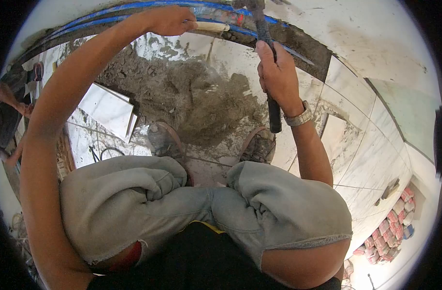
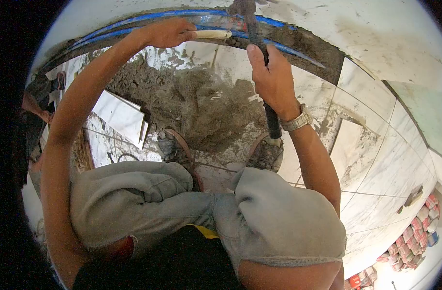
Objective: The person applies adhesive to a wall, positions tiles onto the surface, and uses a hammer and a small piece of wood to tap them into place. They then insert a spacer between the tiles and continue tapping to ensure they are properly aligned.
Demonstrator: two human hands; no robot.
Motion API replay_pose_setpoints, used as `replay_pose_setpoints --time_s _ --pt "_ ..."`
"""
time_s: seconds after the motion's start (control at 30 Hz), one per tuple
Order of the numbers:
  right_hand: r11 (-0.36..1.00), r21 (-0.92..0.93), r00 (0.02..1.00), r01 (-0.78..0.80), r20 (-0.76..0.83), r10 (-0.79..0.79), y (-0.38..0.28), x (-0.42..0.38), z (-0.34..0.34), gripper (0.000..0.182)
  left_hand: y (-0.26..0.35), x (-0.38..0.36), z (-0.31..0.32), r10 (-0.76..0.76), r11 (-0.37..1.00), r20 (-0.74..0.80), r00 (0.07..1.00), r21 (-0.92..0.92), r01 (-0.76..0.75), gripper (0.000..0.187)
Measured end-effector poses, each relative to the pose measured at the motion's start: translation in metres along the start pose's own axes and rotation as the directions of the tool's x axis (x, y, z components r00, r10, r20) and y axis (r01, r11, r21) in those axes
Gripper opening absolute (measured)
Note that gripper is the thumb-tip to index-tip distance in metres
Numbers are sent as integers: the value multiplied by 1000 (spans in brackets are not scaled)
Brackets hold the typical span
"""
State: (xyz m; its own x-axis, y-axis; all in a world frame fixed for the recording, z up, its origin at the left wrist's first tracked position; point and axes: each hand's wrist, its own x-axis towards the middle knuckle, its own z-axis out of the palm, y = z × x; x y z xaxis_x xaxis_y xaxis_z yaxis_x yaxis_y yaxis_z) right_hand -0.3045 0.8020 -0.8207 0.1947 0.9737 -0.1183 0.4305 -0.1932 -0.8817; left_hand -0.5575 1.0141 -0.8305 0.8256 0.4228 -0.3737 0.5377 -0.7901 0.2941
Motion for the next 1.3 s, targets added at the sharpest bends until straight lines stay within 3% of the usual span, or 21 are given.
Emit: replay_pose_setpoints --time_s 0.07,0.13,0.17,0.23,0.3,0.37,0.43,0.57,0.63,0.67,0.73,0.83,0.97,1.03,1.07,1.13,1.17,1.23,1.27,1.3 --pt "1000 10 1000 -3 -18 3 -14 1 -3 45 -5 0 5 -5 1000 35 999 -2 6 41" --pt "999 31 999 -45 -15 45 -17 0 0 45 -26 3 27 48 999 -129 991 -17 -50 40" --pt "1000 13 999 11 -45 -10 -9 2 5 45 -18 1 20 49 998 -129 990 -18 -52 40" --pt "998 -8 995 68 -75 -68 8 8 11 45 6 -7 -3 -23 1000 4 1000 -9 23 41" --pt "978 -184 986 96 149 -69 16 16 9 46 0 -4 5 -24 999 22 999 -26 24 42" --pt "980 -186 988 71 148 -44 14 14 7 48 0 -5 5 -27 999 40 999 -42 28 43" --pt "994 -111 996 -18 86 27 2 7 5 48 5 -5 0 -46 998 68 997 -48 50 44" --pt "983 -177 999 45 31 -40 18 12 15 49 -11 2 11 27 999 40 999 -23 -26 44" --pt "985 -167 979 -32 193 64 23 18 5 46 -18 6 20 68 996 -57 996 62 -65 44" --pt "985 -166 980 -36 188 67 23 16 5 46 -14 6 15 74 996 -55 996 63 -70 44" --pt "999 -50 995 -7 94 12 23 12 6 46 -3 4 0 -28 999 -11 1000 21 28 43" --pt "998 43 997 -37 64 34 15 9 4 45 -13 1 -5 -54 997 16 998 -58 55 43" --pt "999 35 998 -18 60 16 0 12 -2 43 -13 -5 1 6 1000 3 1000 26 -6 44" --pt "986 5 978 -164 128 162 -18 11 -7 49 -14 -7 4 -62 997 48 997 -33 64 43" --pt "986 7 978 -165 130 163 -17 12 -5 49 -11 -9 1 -64 997 50 997 -33 66 43" --pt "996 83 998 11 54 -15 -10 16 -1 45 -3 -10 -6 -91 996 76 993 -7 91 43" --pt "997 82 998 8 55 -13 -7 17 2 45 -5 -10 -2 -89 996 77 993 -9 90 43" --pt "988 -124 995 91 -32 -96 -1 19 11 50 -9 -13 6 -52 997 -22 998 -56 51 44" --pt "988 -124 995 91 -33 -96 5 20 13 50 -9 -14 8 -51 997 -22 998 -56 50 44" --pt "984 -162 996 67 72 -56 11 21 14 49 -9 -14 11 -50 998 -8 999 -38 50 45"
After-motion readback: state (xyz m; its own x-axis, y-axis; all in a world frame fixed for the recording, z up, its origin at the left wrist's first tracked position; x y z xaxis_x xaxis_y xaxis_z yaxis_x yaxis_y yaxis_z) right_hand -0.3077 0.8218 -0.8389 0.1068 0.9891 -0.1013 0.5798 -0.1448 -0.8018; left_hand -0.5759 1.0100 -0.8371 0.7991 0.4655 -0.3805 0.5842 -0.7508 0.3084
